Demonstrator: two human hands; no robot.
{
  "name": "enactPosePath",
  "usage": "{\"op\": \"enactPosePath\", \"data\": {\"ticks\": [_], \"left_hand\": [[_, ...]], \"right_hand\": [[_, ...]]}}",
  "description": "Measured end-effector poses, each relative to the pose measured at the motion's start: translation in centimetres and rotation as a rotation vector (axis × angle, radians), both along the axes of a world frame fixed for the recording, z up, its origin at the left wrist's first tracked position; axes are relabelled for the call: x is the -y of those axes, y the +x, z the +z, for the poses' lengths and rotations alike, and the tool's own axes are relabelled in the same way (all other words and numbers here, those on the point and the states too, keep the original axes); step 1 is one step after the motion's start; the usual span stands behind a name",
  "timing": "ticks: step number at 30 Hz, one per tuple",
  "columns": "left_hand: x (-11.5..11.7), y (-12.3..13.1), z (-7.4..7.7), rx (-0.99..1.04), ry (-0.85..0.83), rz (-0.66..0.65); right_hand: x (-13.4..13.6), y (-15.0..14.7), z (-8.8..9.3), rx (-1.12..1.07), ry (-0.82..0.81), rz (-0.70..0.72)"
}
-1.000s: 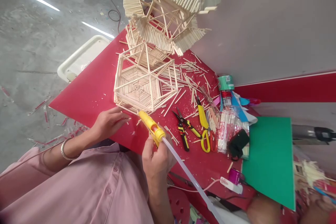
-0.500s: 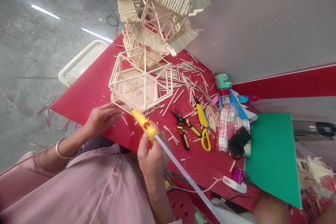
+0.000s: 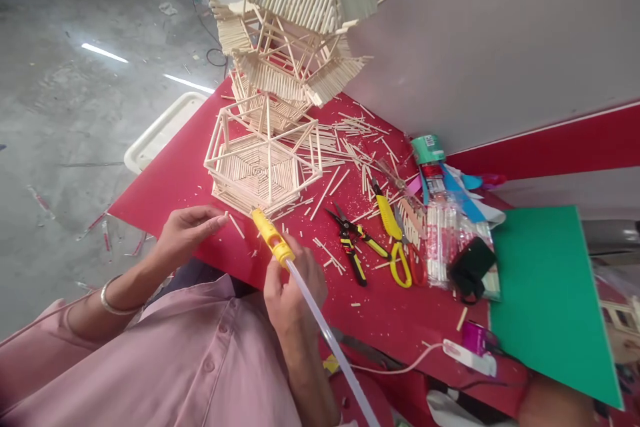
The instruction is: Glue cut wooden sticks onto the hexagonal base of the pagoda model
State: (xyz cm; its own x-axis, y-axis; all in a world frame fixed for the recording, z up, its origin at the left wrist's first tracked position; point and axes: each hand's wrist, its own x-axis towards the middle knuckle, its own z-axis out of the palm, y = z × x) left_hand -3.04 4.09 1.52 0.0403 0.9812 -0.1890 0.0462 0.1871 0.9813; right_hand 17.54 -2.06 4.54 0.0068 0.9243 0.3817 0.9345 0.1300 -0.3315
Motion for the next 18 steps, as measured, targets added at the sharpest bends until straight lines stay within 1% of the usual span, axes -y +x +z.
{"op": "enactPosePath", "data": {"ticks": [1, 3, 6, 9, 13, 16, 18], "left_hand": [[0.0, 0.2, 0.3, 0.026, -0.055, 0.003], [-0.2, 0.5, 0.7, 0.015, -0.079, 0.014], [-0.6, 0.9, 1.4, -0.095, 0.009, 0.015], [-1.1, 0.9, 2.1, -0.182, 0.095, -0.027], [-2.1, 0.8, 3.1, -0.248, 0.131, -0.080], [-2.6, 0.8, 3.9, -0.234, 0.123, -0.062], [-2.8, 0.9, 4.1, -0.171, 0.106, -0.028]], "right_hand": [[-0.1, 0.0, -0.1, -0.001, 0.003, -0.002], [-0.1, 0.1, -0.2, -0.005, 0.009, -0.016], [-0.2, 0.3, -0.6, -0.017, 0.006, -0.031], [-0.3, 0.5, -0.8, -0.038, -0.004, -0.033], [-0.5, 0.6, -1.2, -0.079, 0.022, -0.036], [-0.9, 0.5, -1.4, -0.093, 0.052, -0.038], [-1.1, 0.6, -1.4, -0.100, 0.058, -0.035]]}}
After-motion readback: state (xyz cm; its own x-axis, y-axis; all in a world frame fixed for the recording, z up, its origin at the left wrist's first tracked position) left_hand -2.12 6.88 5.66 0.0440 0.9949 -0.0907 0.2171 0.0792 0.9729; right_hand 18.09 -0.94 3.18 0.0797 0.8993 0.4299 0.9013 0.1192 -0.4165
